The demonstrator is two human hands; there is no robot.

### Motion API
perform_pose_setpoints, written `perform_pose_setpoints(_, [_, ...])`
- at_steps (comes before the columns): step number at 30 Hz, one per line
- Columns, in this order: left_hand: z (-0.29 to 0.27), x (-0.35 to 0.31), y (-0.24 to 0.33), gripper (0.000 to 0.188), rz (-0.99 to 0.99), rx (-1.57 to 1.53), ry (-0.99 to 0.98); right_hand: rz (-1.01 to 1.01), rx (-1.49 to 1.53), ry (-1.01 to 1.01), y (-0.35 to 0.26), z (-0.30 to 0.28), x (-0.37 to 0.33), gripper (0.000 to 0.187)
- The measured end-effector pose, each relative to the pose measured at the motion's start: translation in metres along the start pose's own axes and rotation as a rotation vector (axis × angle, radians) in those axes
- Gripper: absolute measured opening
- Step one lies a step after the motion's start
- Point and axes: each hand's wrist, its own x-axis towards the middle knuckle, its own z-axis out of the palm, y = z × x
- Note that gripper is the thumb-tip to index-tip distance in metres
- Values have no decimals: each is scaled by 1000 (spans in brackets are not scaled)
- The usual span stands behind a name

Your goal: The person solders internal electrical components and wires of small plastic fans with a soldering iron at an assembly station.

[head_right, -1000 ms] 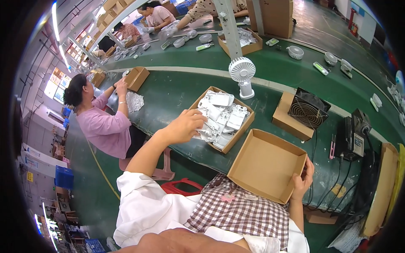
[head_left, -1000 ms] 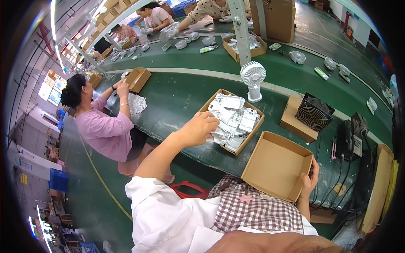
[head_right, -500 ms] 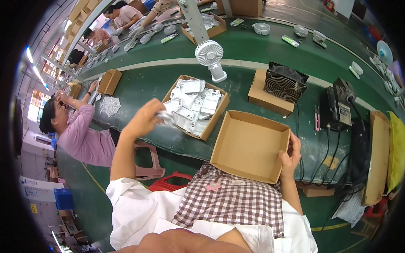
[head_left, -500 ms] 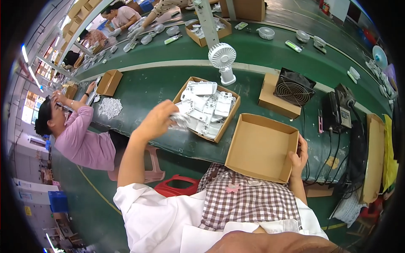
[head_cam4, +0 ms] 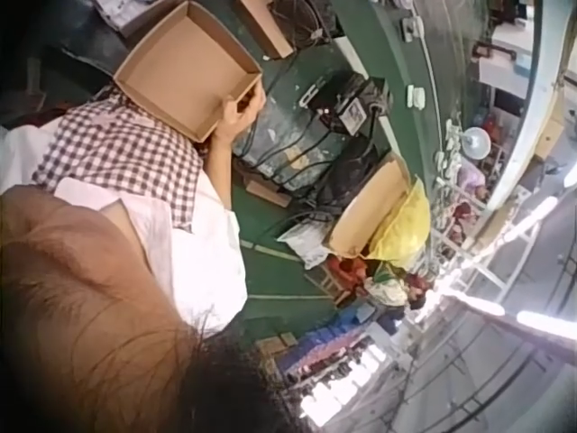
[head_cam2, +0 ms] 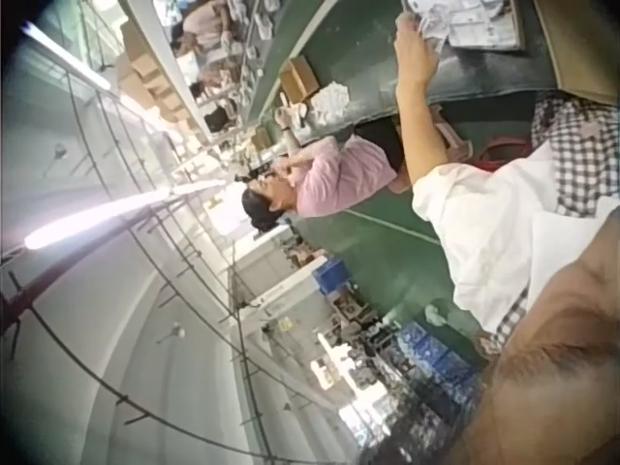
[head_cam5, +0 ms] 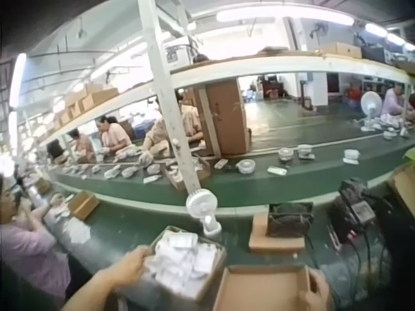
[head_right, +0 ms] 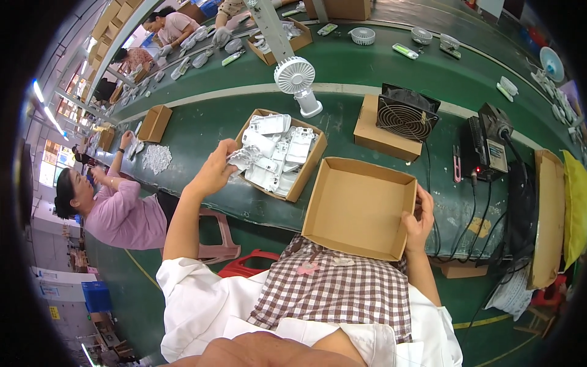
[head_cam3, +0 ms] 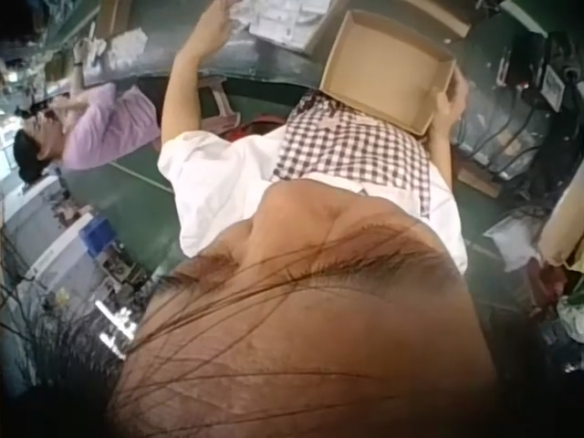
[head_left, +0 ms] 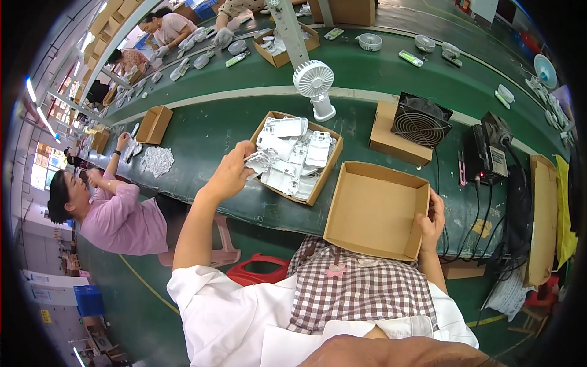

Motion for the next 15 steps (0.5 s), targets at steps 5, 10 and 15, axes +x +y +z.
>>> perform_pose_setpoints(5, [-22, 4, -9, 43, 169, 22, -83, 36, -16, 15, -2, -2, -2, 66])
perform_pose_setpoints(10, [-15, 6, 8, 48, 362, 114, -253, 60, 29, 3, 0, 1, -3, 65])
perform_pose_setpoints(15, [11, -7, 16, 54, 417, 277, -308, 76, -8, -6, -2, -2, -5, 61])
